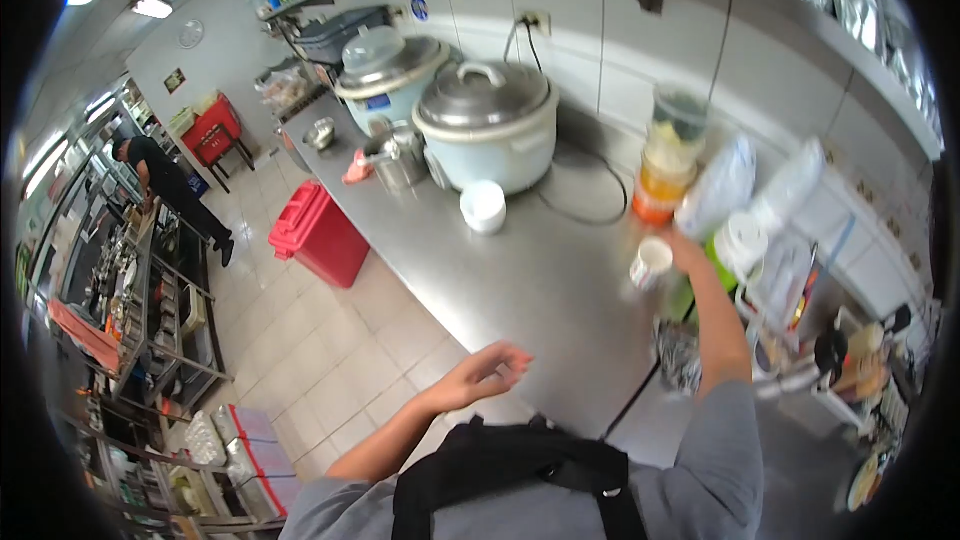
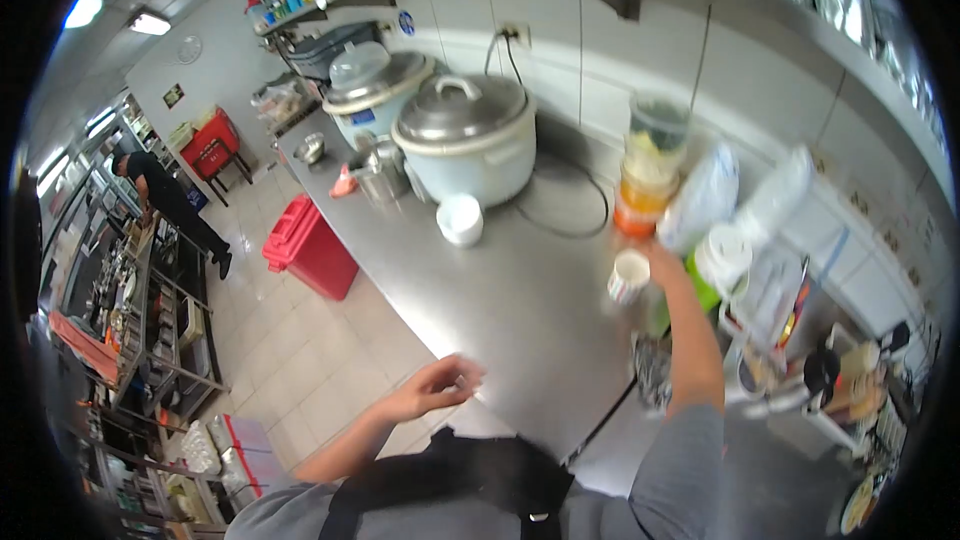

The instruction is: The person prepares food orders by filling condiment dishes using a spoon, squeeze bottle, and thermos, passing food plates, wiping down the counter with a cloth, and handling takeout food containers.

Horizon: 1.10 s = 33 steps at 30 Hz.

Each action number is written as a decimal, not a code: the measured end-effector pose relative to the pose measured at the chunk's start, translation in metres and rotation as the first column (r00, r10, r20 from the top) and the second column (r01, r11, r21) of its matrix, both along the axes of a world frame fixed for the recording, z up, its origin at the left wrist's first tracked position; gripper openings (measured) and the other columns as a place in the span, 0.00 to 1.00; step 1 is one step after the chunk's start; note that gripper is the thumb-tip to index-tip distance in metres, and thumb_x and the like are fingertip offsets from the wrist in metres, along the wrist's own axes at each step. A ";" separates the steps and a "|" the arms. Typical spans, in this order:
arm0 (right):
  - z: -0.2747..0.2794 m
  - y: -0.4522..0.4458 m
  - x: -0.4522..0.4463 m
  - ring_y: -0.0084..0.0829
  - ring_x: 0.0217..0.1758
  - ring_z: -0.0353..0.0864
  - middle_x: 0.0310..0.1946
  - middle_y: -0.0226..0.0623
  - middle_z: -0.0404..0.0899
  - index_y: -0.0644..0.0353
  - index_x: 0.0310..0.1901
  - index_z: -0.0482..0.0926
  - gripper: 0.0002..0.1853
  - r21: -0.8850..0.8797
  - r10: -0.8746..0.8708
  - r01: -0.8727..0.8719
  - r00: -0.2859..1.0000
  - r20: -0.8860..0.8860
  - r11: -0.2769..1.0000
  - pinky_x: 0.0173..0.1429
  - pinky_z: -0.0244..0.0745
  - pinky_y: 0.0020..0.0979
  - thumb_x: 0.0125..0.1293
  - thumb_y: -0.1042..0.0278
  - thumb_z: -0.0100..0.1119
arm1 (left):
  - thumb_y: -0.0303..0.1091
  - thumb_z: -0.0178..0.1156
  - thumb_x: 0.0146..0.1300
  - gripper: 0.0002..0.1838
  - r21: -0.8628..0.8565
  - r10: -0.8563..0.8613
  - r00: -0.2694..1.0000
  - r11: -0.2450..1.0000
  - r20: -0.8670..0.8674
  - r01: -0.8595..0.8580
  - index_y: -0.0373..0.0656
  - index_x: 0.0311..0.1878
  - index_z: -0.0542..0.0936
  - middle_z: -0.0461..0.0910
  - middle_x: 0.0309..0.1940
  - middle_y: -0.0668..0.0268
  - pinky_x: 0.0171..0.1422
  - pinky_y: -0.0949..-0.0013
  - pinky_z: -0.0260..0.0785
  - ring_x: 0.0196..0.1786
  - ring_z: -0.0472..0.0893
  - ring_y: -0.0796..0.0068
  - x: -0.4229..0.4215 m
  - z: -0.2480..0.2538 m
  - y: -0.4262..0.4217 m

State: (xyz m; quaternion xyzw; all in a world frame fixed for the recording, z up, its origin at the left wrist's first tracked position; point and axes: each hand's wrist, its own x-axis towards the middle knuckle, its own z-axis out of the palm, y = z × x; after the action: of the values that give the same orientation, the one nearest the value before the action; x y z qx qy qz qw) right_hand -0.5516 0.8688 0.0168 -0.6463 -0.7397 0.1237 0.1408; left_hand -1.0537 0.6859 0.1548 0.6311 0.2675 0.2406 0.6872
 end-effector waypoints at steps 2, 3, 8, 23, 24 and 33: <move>-0.018 0.003 0.011 0.46 0.62 0.74 0.57 0.48 0.76 0.52 0.55 0.79 0.16 -0.001 -0.018 0.018 0.990 0.139 1.000 0.65 0.70 0.42 0.70 0.60 0.49 | 0.23 0.56 0.67 0.22 -0.092 0.143 0.989 0.985 -0.024 -0.145 0.42 0.64 0.70 0.73 0.49 0.69 0.60 0.71 0.67 0.53 0.73 0.78 -0.028 -0.031 0.007; -0.010 -0.005 0.008 0.47 0.61 0.74 0.55 0.49 0.77 0.53 0.52 0.80 0.15 -0.099 -0.006 0.026 0.980 0.199 0.995 0.63 0.70 0.42 0.67 0.62 0.53 | 0.23 0.56 0.67 0.23 -0.113 0.173 0.984 0.978 -0.036 -0.177 0.43 0.65 0.70 0.73 0.50 0.70 0.59 0.72 0.67 0.51 0.74 0.80 -0.037 -0.042 0.013; -0.001 -0.073 -0.043 0.36 0.30 0.81 0.37 0.46 0.80 0.65 0.46 0.77 0.14 -0.426 -0.333 0.134 0.835 -0.439 0.895 0.36 0.78 0.35 0.64 0.65 0.62 | 0.25 0.58 0.66 0.23 -0.074 0.139 0.987 0.987 -0.081 -0.145 0.46 0.64 0.71 0.74 0.50 0.70 0.57 0.73 0.68 0.49 0.74 0.79 -0.018 -0.076 0.069; 0.393 -0.065 -0.225 0.21 0.20 0.76 0.26 0.33 0.82 0.65 0.53 0.75 0.15 0.591 -0.310 0.540 0.837 -0.450 0.600 0.23 0.70 0.26 0.73 0.66 0.44 | 0.21 0.51 0.66 0.19 0.216 -0.300 0.950 0.925 -0.085 0.311 0.41 0.60 0.73 0.78 0.47 0.68 0.55 0.73 0.68 0.47 0.78 0.79 -0.031 -0.052 0.222; 0.431 -0.049 -0.230 0.22 0.20 0.76 0.26 0.34 0.82 0.63 0.48 0.77 0.14 0.707 -0.248 0.484 0.874 -0.417 0.517 0.23 0.70 0.26 0.73 0.62 0.46 | 0.21 0.51 0.66 0.19 0.219 -0.316 0.945 0.919 -0.087 0.328 0.41 0.60 0.73 0.78 0.47 0.68 0.55 0.73 0.68 0.47 0.78 0.79 -0.039 -0.052 0.228; 0.575 0.171 -0.187 0.50 0.42 0.84 0.37 0.57 0.83 0.59 0.41 0.85 0.14 0.952 -0.646 0.183 0.763 0.019 0.244 0.49 0.78 0.48 0.65 0.58 0.57 | 0.20 0.52 0.63 0.19 0.249 -0.187 0.982 0.950 -0.024 0.188 0.41 0.57 0.77 0.82 0.45 0.68 0.50 0.73 0.70 0.44 0.79 0.78 -0.109 -0.070 0.256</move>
State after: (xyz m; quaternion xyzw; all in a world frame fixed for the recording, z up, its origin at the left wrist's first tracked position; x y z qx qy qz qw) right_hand -0.7388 1.0401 0.5922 -0.6414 -0.4838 -0.4878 0.3414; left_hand -1.1630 0.9414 0.0846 0.7353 0.1741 0.2059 0.6218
